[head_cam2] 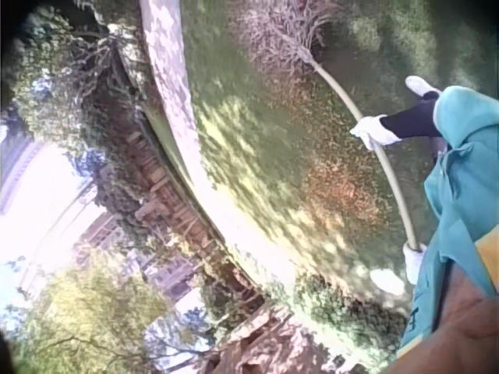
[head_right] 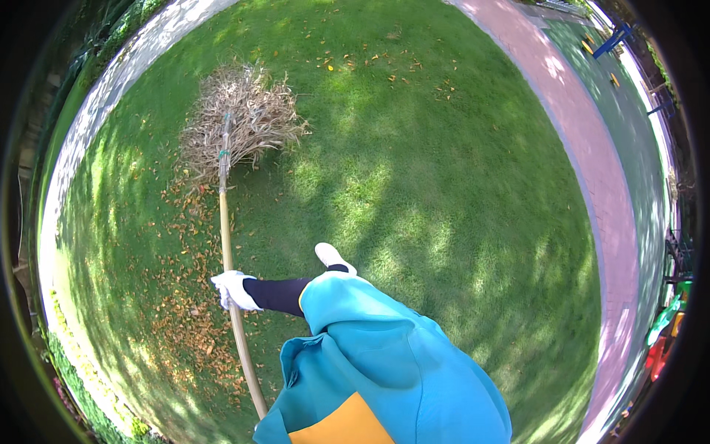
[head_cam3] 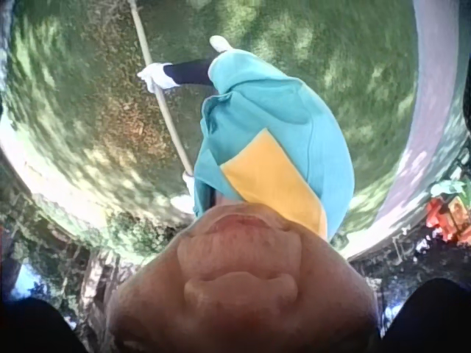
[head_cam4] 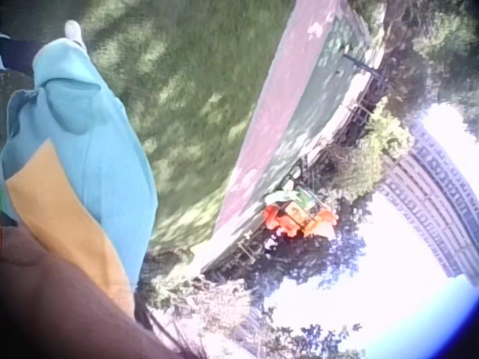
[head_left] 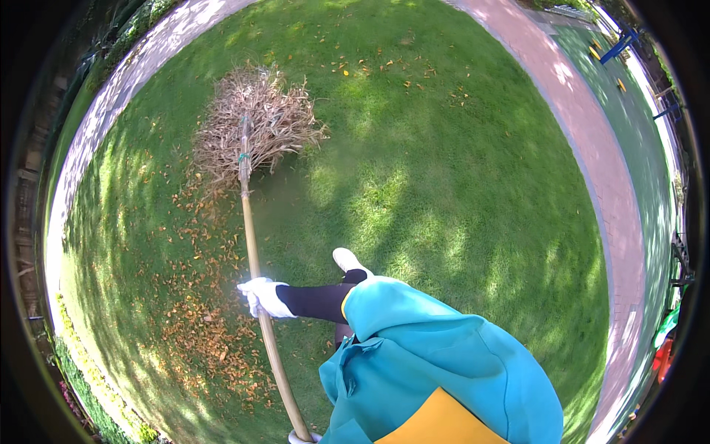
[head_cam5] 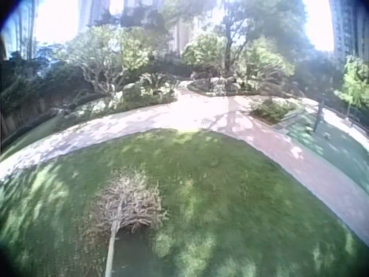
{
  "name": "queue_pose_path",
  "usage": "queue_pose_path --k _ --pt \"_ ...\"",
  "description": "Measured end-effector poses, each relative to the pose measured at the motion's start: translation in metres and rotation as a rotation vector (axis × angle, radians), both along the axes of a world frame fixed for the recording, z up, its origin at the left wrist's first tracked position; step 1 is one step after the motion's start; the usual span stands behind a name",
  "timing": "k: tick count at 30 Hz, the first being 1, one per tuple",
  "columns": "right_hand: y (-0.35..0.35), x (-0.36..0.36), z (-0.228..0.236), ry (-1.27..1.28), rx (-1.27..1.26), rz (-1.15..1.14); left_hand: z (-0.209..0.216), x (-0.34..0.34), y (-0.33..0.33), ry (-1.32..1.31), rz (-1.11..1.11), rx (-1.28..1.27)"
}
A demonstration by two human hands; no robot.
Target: The person sweeps dry leaves and grass clippings on a paved walkway and adjacent lawn using a traditional straw broom. They gather debris into a pile and move it across the grass, then continue sweeping along the path edge.
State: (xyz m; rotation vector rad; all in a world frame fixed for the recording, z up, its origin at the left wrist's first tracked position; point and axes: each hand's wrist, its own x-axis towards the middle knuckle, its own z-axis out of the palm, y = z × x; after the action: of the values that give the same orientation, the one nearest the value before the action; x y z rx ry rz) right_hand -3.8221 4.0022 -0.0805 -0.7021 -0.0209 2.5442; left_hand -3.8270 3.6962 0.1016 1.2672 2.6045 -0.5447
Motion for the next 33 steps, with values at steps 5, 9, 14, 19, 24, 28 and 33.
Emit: queue_pose_path --k 5,9,14,19,24,28,33 --pt "0.053 0.003 -0.001 0.0 -0.003 -0.039 -0.005 -0.008 0.066 0.088 0.125 -0.078" --pt "0.136 0.037 -0.011 -0.064 -0.179 -0.175 -0.012 -0.023 0.135 0.143 0.208 -0.17" --pt "0.194 0.11 -0.019 0.055 -0.328 -0.444 -0.004 -0.08 0.243 0.231 -0.381 0.073" --pt "0.235 0.223 -0.065 -0.015 -0.231 -0.8 -0.009 -0.063 0.412 0.37 -1.001 0.284" --pt "0.261 0.367 -0.099 -0.02 -0.356 -1.029 -0.013 0.056 0.558 0.409 -1.437 0.37" --pt "0.306 0.361 -0.09 0.212 -0.584 -0.97 0.002 0.059 0.588 0.251 -1.16 0.264" --pt "0.316 0.251 -0.069 0.123 -0.719 -0.572 0.03 0.0 0.499 0.285 -0.72 0.181"
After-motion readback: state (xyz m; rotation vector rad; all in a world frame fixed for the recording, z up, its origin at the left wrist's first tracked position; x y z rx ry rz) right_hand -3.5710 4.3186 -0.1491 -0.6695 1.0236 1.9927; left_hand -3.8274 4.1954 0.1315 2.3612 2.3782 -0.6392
